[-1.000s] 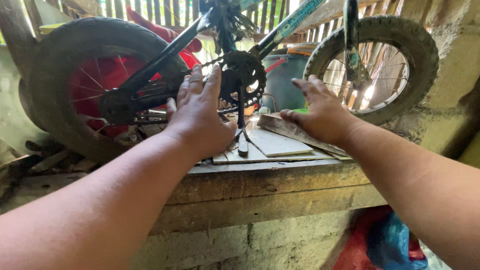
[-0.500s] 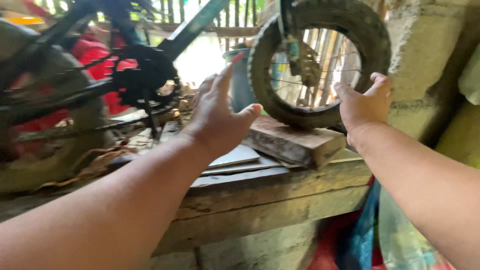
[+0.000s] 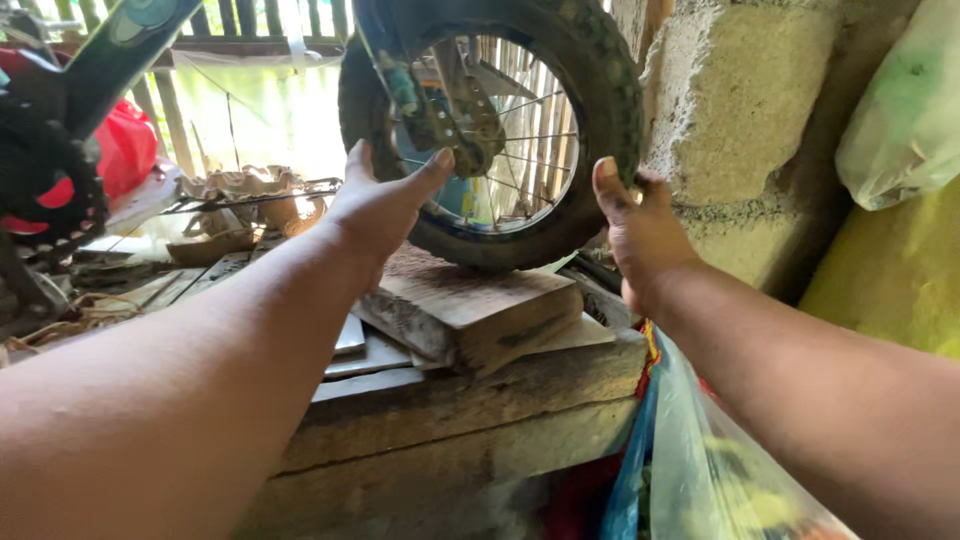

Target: The person works on a small children's bicycle resting on a raised concrete ledge, pulling and repositioning the chain around the chainring and turning the pedal crank by hand. They then lift the bicycle and set it upright on the ledge against the wall.

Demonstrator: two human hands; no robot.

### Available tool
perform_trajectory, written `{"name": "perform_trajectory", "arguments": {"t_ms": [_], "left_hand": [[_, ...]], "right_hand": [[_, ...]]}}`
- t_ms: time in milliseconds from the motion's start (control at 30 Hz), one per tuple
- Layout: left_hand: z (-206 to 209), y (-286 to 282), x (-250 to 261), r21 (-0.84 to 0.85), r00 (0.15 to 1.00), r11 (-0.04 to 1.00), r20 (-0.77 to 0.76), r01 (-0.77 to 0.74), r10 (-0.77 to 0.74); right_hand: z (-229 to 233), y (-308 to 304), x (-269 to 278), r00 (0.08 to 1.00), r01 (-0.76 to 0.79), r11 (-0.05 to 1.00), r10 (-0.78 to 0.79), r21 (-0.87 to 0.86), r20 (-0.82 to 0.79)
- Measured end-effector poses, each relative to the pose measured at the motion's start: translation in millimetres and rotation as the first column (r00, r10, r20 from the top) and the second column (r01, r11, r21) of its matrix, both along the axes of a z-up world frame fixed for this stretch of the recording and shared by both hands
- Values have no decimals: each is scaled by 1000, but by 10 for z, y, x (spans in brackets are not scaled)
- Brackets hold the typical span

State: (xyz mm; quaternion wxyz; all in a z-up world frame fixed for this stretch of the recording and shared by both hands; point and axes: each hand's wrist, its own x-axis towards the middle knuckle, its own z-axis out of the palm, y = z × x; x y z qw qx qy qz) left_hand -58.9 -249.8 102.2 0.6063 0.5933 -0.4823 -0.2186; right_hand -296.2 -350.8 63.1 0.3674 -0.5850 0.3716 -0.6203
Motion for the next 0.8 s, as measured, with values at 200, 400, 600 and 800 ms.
{"name": "perform_trajectory", "arguments": {"t_ms": [200, 400, 600, 800], "left_hand": [[85, -290, -134, -188, 1000, 982, -18, 13, -17], [271, -396, -106, -309, 997, 950, -72, -32, 10], [512, -524, 8, -339, 991, 938, -129, -79, 37], [616, -657, 101, -188, 985, 974, -141, -125, 99]], "right_hand": [[94, -98, -42, 989, -142, 987, 144, 70, -21], [81, -164, -8, 980, -191, 980, 193, 47, -43], [2, -186, 125, 984, -173, 978, 176, -119, 12], [73, -104, 124, 984, -174, 984, 175, -31, 35]]}}
